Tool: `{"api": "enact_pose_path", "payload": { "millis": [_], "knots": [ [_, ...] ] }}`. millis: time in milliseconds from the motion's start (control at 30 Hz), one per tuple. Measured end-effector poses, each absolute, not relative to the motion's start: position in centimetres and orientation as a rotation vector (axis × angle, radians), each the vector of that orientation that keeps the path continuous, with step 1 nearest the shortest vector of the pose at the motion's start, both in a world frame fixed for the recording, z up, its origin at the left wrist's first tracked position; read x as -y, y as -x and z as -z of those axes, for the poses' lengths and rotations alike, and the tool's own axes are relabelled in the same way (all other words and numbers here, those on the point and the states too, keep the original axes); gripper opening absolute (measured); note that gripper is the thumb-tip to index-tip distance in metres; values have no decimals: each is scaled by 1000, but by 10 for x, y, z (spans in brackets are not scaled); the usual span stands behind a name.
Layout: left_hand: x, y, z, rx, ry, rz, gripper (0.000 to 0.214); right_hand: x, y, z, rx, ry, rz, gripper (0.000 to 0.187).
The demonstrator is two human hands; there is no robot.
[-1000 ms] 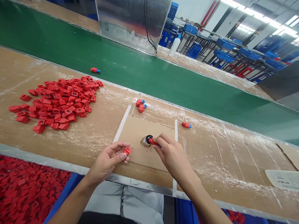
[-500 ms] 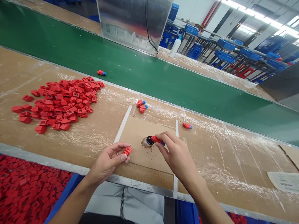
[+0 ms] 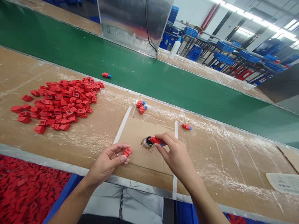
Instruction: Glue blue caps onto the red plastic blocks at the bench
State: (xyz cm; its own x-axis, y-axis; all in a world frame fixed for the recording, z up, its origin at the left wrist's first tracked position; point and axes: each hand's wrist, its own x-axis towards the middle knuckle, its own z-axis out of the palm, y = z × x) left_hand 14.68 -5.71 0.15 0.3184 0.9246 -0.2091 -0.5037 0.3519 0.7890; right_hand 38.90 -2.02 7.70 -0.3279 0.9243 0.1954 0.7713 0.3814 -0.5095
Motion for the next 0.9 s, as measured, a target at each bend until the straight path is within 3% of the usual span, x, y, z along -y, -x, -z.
{"api": "enact_pose_path", "payload": {
  "millis": [533, 900],
  "knots": [
    [58, -147, 1, -722, -680, -1032, 29, 16, -394, -73, 1873, 1593, -820, 27],
    [58, -147, 2, -722, -708, -1025, 27, 15, -398, -71, 1892, 1635, -766, 27]
  ]
}}
